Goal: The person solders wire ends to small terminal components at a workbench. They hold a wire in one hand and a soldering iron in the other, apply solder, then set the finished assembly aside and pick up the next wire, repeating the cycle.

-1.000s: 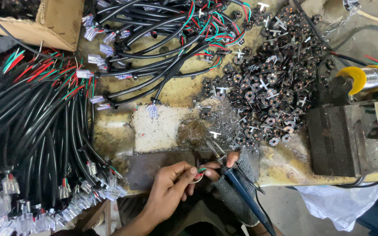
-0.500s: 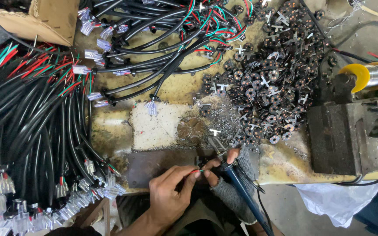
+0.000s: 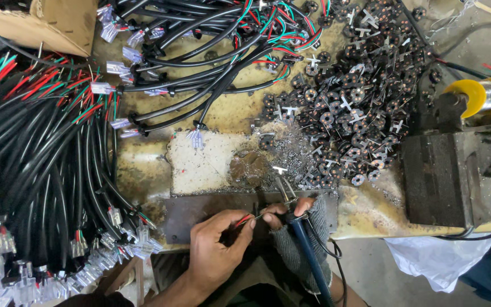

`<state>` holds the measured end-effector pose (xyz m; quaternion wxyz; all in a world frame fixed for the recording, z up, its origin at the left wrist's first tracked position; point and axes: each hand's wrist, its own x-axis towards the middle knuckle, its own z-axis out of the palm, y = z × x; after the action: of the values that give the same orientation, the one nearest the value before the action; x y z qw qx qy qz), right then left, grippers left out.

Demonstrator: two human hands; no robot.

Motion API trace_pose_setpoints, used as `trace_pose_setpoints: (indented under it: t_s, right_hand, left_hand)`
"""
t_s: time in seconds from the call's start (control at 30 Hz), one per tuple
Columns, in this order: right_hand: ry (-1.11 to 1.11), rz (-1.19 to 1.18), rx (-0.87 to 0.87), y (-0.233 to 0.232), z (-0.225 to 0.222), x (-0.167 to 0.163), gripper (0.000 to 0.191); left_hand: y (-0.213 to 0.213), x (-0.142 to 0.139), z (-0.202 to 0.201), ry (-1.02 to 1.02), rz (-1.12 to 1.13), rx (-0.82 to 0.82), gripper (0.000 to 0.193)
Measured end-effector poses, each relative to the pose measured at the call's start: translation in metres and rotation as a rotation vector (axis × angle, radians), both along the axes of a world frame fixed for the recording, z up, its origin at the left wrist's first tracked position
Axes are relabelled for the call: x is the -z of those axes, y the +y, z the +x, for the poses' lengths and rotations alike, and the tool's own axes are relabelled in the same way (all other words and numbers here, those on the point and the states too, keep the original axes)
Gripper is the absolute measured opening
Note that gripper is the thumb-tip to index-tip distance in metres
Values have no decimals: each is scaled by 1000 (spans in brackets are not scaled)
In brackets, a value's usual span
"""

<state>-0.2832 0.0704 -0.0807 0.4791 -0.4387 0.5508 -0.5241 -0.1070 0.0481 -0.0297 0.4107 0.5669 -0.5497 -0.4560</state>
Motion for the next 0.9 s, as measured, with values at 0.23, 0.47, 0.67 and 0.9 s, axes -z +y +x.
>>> trace_pose_setpoints:
  t_s: [0.23,0.47,0.67,0.9]
  right_hand:
    - [216,15,-35,2,0,-2,52]
    - [358,-167,-28,-1,-4,-8,50]
    - [584,-59,-151,6,-12,-12,52]
    - [-8,-9,-169,13,-10,-4,49]
  left_hand:
    - [-12,-5,6,-218,-137,52,10]
    - [-43,0,5,-543,-212,-75,10]
    - [-48,-2,-2,-597,-298,-60,12]
    - [-26,-9,12,-280,-18,227,12]
